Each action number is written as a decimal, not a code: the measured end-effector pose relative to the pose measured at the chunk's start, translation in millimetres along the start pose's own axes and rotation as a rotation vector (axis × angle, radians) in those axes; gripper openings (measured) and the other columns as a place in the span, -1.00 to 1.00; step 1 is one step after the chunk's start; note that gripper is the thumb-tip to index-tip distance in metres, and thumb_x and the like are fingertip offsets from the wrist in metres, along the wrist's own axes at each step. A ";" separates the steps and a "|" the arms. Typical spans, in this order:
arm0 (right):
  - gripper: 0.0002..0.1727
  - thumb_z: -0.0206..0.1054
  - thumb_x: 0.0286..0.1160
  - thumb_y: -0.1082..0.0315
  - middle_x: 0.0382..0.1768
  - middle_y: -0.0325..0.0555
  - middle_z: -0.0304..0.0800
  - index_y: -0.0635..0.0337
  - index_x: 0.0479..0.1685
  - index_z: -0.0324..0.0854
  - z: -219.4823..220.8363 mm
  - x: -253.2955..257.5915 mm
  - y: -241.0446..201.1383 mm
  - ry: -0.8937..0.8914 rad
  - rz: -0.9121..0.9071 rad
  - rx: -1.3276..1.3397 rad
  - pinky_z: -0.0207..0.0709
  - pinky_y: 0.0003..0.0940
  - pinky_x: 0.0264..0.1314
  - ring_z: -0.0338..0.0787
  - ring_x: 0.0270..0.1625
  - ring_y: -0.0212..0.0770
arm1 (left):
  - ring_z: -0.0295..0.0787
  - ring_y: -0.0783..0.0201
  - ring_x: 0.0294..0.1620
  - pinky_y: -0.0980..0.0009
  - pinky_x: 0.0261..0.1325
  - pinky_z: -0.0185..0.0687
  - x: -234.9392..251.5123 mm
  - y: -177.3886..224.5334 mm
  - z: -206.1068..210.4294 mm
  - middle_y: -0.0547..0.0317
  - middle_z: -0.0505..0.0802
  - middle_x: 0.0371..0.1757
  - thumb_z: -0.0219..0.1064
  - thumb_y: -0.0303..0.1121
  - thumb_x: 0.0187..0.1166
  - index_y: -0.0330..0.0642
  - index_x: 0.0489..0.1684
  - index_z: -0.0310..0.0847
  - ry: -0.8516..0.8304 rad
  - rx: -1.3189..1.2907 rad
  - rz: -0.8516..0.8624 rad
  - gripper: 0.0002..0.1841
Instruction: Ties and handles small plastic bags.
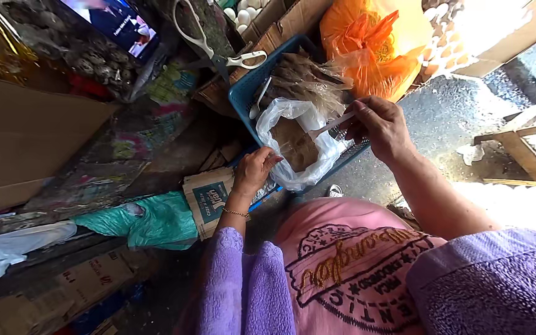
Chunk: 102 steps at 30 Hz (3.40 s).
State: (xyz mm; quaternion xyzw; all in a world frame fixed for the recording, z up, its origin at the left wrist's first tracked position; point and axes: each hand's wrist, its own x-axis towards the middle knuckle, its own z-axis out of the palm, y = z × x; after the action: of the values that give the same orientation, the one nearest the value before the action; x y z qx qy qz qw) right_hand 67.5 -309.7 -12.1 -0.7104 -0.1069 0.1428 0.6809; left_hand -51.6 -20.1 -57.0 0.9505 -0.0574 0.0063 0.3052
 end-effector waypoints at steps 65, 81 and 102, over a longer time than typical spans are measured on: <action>-0.73 0.01 0.86 0.34 -0.27 -0.29 0.85 0.26 0.07 0.62 14.0 -11.0 -47.6 -0.069 -0.241 -0.090 0.74 -0.50 -0.34 0.80 -0.39 -0.45 | 0.77 0.24 -0.27 0.21 -0.09 0.75 13.4 6.6 36.1 0.02 0.81 -0.23 0.33 -0.27 0.70 -0.32 0.10 0.65 0.128 -0.412 0.001 -0.73; -0.60 0.04 0.87 0.25 -0.14 0.09 0.84 0.44 0.21 0.63 -4.9 -14.5 -3.9 -0.126 0.012 -0.297 0.73 -0.27 -0.11 0.82 -0.28 -0.24 | 0.48 0.76 -0.59 0.76 -0.44 0.48 24.9 20.9 26.7 0.78 0.58 -0.55 0.07 0.04 0.80 0.10 -0.24 0.48 0.488 -0.806 0.084 -0.70; -0.59 0.02 0.83 0.26 -0.03 0.27 0.84 0.42 0.16 0.69 25.7 -4.7 43.0 -0.112 -0.114 -0.539 0.60 0.07 0.27 0.84 0.10 0.14 | 0.67 0.74 -0.37 0.70 -0.14 0.68 -7.1 43.0 -15.5 0.78 0.66 -0.39 -0.16 -0.09 0.89 0.00 -0.06 0.47 0.690 -0.643 0.103 -0.68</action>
State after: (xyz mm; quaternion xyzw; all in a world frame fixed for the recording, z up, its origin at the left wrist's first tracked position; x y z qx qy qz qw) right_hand 52.2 -289.4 -55.5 -0.8496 -0.2182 0.1099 0.4675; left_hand -63.1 -45.1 -19.9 0.7461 0.0013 0.3187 0.5846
